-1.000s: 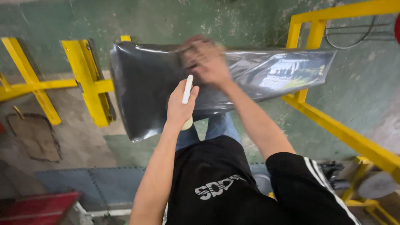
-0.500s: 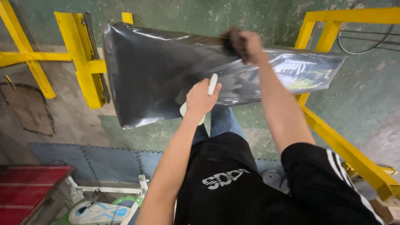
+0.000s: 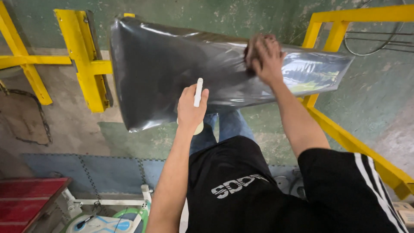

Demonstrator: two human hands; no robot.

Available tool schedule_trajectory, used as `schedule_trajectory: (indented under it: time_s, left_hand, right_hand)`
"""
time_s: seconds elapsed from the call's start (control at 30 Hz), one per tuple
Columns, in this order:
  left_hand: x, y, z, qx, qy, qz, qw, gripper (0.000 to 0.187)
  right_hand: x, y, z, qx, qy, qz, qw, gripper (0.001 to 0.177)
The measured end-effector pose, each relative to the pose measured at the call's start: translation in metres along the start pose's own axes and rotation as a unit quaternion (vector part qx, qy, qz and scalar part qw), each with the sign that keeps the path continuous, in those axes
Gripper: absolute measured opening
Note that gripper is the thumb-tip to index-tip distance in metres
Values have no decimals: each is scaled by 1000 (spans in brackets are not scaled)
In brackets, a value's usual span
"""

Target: Wiping down weight plates, machines, and benches with a cleaning spray and cloth.

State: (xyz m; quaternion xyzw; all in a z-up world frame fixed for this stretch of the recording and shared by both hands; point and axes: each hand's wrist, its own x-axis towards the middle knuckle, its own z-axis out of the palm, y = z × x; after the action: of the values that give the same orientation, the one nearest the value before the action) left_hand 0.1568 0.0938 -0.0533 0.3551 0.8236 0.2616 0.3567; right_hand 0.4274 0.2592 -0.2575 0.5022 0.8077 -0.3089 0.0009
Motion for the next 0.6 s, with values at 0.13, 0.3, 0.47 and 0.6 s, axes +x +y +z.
schedule_trajectory:
  time_s: [0.13,0.3,0.47,0.6]
  left_hand:
    - [-12,-2,-12,-9,-8,5,1000,33]
    - [-30,-12,-19,-25,0,62,998,28]
    - [-46,-32,-22,-27,-5,108,994,25]
    - [-68,-46,-25,-10,-21,137,990,24]
  right_hand:
    - [35,-52,27,21,55,145,988,45]
    - [-32,-192,57,67,165,-83,980,58]
    - [-135,-154,93,62,112,-147,981,63]
    - [-126,-59,112,69,206,90,972,60]
